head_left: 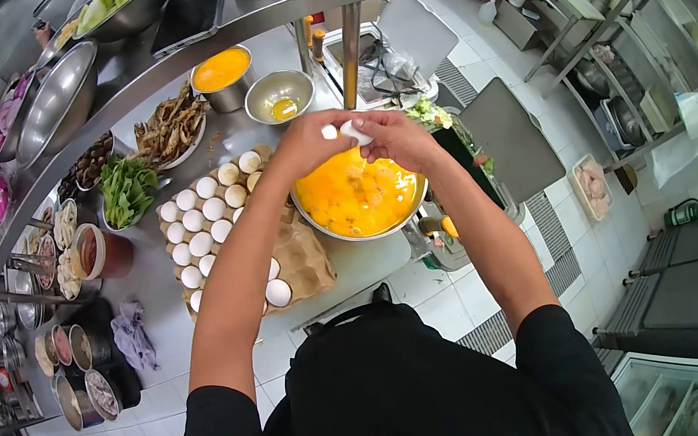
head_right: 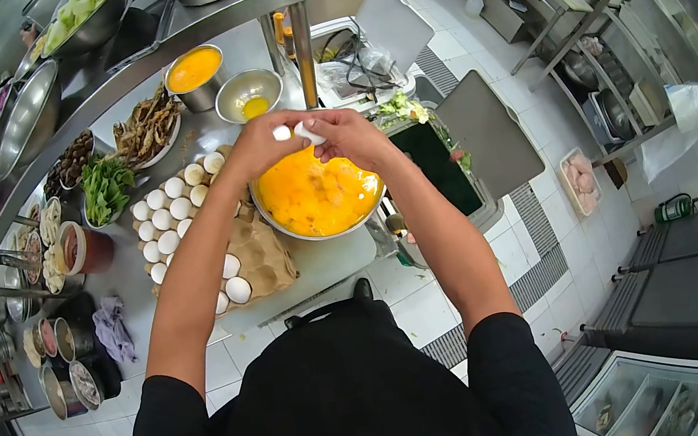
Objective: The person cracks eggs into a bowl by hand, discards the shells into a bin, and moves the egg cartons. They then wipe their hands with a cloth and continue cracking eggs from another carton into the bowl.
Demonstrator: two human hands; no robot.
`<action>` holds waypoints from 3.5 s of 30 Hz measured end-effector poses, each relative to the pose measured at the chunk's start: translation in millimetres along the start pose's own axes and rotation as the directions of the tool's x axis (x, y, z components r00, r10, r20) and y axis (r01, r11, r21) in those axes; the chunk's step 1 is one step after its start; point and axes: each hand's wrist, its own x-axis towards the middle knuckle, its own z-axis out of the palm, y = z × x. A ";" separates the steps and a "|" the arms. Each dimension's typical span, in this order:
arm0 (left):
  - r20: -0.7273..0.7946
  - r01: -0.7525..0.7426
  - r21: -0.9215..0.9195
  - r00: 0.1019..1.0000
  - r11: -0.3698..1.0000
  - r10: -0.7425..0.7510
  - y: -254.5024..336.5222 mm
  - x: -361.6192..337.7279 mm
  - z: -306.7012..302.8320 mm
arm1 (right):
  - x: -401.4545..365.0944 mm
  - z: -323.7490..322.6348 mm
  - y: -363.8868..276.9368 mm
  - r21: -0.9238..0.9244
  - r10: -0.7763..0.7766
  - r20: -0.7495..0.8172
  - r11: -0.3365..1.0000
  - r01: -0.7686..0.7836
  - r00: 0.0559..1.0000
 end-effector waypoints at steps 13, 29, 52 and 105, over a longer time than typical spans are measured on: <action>-0.088 -0.174 0.393 0.970 0.903 0.225 7.0 -36.3 2.2 | -21.9 25.8 -19.0 -0.864 -0.331 0.047 0.460 0.204 0.943; 0.055 0.146 -0.910 0.971 0.388 -0.235 35.6 62.5 85.8 | -60.1 -26.1 -33.2 -0.916 -0.606 -0.117 0.373 0.150 0.787; -0.076 0.042 -0.185 0.995 0.982 -0.057 -8.8 -3.2 15.2 | 2.3 0.5 -2.1 -0.340 -0.070 -0.032 0.939 0.055 0.997; -0.180 -0.092 -0.957 0.933 0.277 -0.311 -34.6 -62.5 -21.2 | 90.6 -14.6 7.5 -0.120 -0.311 -0.853 0.899 0.422 0.420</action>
